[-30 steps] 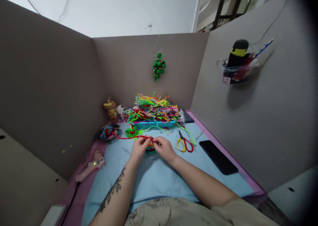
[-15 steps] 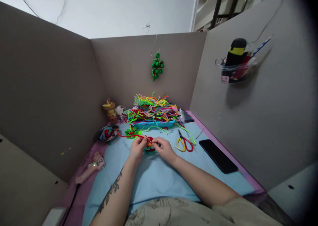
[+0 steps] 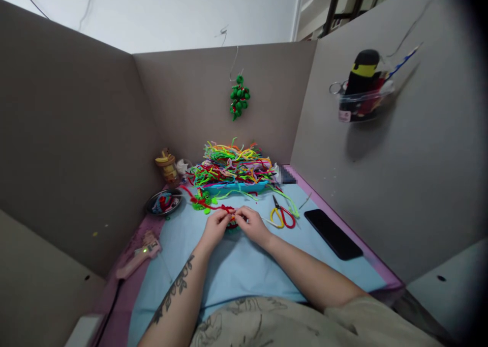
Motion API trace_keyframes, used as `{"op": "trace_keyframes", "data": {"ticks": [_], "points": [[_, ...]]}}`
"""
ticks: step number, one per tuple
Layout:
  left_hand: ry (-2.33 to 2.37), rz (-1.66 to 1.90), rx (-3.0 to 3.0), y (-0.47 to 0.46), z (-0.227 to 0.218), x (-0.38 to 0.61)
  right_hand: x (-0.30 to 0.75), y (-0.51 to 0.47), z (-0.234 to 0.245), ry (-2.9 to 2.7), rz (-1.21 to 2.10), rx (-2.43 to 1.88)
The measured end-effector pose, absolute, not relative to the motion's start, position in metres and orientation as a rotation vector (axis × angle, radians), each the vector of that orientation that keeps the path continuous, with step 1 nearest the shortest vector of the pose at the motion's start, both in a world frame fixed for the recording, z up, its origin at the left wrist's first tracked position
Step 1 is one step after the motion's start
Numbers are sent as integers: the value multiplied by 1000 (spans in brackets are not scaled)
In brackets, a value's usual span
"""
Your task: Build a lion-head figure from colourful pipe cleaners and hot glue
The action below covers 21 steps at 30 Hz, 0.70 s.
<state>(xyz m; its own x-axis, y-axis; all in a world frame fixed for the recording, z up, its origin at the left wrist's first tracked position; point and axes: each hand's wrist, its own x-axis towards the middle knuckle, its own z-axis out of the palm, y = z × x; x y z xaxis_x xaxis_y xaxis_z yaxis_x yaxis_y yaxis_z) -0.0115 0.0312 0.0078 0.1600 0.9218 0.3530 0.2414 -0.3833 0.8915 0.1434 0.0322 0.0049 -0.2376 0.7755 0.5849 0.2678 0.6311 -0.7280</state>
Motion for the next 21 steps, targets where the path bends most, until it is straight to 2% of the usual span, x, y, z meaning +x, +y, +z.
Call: {"op": "trace_keyframes", "data": {"ticks": [5,14,17,21], "points": [[1131,1160,1973,28,12,-10,147,33,5,-1828,536,-842],[1194,1119,2114,28,5,-8,154,36,3,-2080,56,-770],[1179,1110,2075,28,3,-9,155,39,7,-2080,159,-705],[1137,1030,2009,24,7,-8,155,43,9,-1927,651,-639]]}}
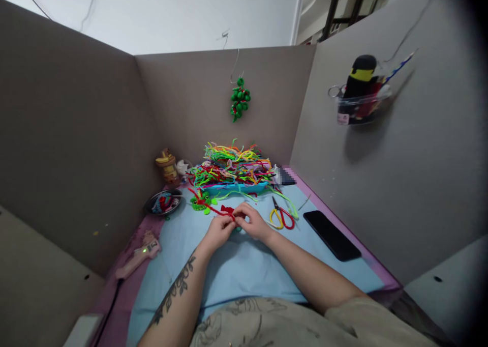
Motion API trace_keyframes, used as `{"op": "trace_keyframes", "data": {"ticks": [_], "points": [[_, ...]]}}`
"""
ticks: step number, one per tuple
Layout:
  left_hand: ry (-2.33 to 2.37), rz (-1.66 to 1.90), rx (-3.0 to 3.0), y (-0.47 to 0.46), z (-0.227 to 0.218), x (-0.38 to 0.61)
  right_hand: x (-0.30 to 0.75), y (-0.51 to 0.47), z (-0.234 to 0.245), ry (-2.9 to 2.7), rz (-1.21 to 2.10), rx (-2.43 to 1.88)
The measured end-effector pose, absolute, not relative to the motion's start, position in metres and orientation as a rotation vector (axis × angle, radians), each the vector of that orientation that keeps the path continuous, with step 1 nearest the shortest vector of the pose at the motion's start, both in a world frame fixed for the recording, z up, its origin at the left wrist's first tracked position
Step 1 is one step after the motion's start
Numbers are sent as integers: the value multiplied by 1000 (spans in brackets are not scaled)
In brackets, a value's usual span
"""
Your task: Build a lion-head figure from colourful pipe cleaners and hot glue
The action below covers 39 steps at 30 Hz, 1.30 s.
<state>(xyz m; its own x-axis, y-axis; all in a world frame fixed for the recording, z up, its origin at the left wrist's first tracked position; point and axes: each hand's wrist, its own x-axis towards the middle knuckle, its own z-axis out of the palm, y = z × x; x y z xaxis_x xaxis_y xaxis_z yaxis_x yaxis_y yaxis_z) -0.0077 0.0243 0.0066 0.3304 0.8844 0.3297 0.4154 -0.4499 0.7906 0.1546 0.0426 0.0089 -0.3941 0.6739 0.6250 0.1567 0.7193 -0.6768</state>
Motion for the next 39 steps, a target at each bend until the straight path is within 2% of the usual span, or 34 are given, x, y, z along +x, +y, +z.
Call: {"op": "trace_keyframes", "data": {"ticks": [5,10,16,19,24,32,39], "points": [[977,1013,1910,17,18,-7,152,45,5,-1678,1271,-459],[879,847,1740,17,20,-12,150,43,3,-1583,1594,-389],[829,919,1548,22,13,-13,150,46,5,-1394,1654,-440],[889,996,1531,22,15,-10,153,50,7,-1328,1562,-470],[982,1104,1651,20,16,-6,157,53,6,-1387,1417,-513],[1161,1245,2145,16,11,-4,157,52,5,-1457,1374,-552],[1226,1339,2179,21,3,-5,152,53,1,-1427,1292,-593]]}}
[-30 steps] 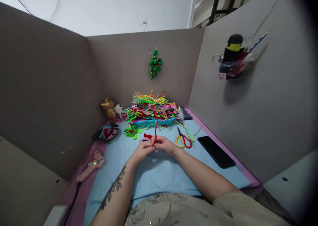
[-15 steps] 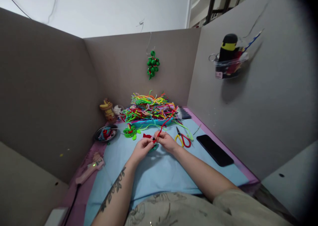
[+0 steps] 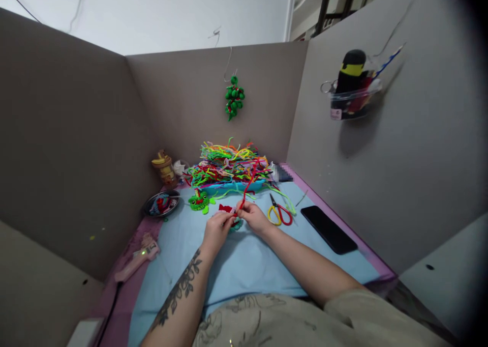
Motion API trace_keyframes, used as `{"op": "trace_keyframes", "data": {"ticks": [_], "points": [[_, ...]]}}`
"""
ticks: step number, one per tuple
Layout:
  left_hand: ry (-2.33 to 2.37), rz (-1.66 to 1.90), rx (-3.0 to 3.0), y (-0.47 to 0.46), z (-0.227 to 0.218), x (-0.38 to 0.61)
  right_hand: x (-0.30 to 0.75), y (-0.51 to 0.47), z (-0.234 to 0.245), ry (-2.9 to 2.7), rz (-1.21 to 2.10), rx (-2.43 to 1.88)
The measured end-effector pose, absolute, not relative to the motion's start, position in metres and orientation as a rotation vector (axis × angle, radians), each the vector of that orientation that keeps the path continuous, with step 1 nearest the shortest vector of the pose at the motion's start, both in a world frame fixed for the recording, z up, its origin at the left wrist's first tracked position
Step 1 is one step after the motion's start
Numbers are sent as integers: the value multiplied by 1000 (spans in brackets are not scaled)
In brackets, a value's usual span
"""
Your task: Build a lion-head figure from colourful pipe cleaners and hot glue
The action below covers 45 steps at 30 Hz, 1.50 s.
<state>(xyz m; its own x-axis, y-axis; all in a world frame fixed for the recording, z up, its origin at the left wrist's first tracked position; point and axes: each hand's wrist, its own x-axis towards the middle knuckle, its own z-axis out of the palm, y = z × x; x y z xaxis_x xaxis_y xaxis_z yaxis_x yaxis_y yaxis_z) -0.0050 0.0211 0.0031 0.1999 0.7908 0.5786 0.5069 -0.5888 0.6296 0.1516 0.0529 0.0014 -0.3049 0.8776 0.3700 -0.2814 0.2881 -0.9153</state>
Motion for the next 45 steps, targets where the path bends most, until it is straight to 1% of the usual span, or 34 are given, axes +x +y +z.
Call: {"op": "trace_keyframes", "data": {"ticks": [6,13,19,26,30,35,39,41,45], "points": [[1270,1300,2168,17,7,-3,149,53,-2,-1420,1286,-613],[1159,1272,1794,18,13,-3,153,52,0,-1572,1145,-664],[1077,1110,1699,27,6,-9,152,51,-2,-1569,1213,-640],[1032,1096,1649,28,4,-9,153,46,6,-1538,1291,-559],[979,1067,1674,24,8,-5,155,46,10,-1549,1223,-577],[996,1036,1724,23,10,-4,154,41,17,-1646,1009,-628],[1002,1018,1739,22,10,-4,156,39,21,-1730,917,-632],[995,1045,1739,22,11,-4,157,40,20,-1702,903,-656],[979,1168,1653,22,13,-5,159,43,17,-1580,985,-629]]}}
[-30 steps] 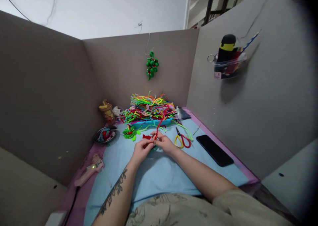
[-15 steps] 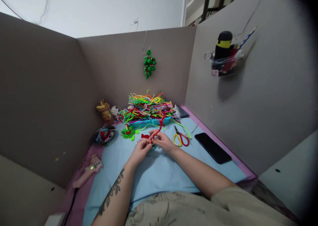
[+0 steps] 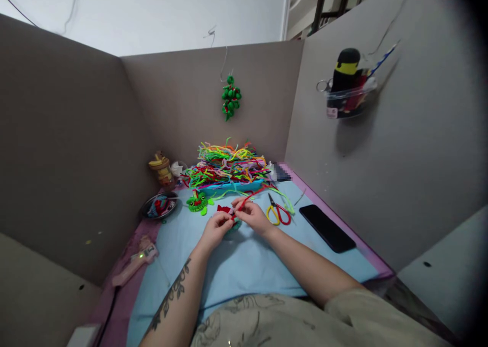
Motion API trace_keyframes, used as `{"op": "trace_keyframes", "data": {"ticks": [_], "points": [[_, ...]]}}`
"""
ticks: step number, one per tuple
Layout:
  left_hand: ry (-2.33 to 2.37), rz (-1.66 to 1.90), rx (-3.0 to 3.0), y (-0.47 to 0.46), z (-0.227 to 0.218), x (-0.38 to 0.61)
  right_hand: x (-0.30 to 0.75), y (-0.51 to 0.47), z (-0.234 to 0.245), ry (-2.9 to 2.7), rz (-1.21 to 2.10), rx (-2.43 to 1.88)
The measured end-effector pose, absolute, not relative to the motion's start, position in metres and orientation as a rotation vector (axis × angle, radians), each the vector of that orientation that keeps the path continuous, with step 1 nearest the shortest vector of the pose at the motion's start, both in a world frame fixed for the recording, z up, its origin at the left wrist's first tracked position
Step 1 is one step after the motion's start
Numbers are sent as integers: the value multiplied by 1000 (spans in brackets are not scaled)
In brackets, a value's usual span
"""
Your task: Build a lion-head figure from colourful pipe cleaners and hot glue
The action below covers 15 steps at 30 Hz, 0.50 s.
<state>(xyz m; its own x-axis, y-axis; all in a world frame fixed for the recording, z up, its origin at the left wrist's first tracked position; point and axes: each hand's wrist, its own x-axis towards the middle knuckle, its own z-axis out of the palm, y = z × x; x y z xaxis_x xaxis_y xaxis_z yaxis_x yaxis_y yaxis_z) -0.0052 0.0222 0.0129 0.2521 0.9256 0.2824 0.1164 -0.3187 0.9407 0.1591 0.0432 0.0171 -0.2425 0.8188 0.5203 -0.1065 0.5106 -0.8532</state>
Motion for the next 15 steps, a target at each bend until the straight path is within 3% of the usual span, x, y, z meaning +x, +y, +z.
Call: {"op": "trace_keyframes", "data": {"ticks": [15], "points": [[823,1336,970,25,9,-7,144,24,14,-1818,393,-605]]}}
